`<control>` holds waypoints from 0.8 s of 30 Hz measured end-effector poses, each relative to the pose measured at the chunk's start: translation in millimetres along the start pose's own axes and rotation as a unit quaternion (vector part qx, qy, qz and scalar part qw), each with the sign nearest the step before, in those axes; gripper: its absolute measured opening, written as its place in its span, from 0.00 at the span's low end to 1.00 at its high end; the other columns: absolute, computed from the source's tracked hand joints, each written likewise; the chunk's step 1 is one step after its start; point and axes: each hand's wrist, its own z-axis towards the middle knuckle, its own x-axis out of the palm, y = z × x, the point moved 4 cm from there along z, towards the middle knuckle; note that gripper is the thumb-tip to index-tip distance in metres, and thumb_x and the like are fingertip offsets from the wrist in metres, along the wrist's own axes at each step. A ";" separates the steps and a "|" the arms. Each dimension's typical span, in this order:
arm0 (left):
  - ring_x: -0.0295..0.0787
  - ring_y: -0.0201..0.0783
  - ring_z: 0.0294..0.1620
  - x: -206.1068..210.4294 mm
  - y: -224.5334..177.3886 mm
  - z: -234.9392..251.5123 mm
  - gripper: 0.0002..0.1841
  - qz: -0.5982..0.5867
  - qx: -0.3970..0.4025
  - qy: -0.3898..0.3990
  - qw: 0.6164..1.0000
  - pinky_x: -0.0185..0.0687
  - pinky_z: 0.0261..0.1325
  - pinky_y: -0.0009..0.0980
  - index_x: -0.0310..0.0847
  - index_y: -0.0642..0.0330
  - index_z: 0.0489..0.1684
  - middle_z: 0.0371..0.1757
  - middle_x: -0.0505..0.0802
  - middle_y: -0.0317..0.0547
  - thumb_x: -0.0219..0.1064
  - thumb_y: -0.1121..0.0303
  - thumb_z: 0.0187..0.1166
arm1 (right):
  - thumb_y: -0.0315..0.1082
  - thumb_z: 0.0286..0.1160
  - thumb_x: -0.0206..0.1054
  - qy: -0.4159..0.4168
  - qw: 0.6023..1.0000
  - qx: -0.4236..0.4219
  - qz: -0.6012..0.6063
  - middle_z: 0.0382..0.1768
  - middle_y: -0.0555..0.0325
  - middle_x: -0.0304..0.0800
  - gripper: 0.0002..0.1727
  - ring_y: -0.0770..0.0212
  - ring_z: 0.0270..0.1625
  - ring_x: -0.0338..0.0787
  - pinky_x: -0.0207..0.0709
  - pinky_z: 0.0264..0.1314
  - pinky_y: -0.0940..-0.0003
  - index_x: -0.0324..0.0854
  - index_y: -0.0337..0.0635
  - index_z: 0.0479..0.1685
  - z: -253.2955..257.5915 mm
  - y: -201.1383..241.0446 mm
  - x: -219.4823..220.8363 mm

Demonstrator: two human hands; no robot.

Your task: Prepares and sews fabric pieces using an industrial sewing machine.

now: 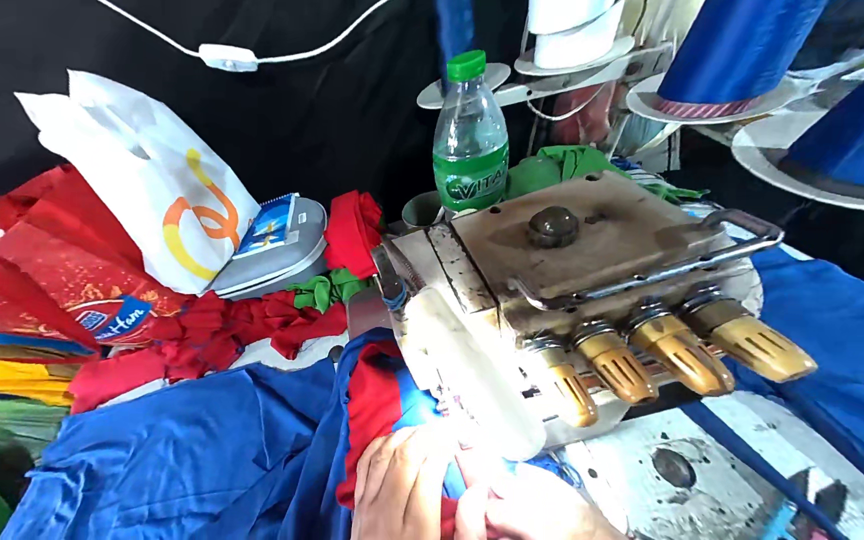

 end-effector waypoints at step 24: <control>0.81 0.22 0.26 -51.2 75.6 -8.5 0.10 -0.201 -0.249 -0.103 0.942 0.78 0.31 0.20 0.89 0.64 0.42 0.31 0.89 0.36 0.66 0.67 0.78 | 0.43 0.77 0.71 0.148 0.978 0.082 -0.120 0.60 0.43 0.91 0.22 0.46 0.62 0.92 0.85 0.62 0.52 0.86 0.35 0.60 79.8 39.9 32.5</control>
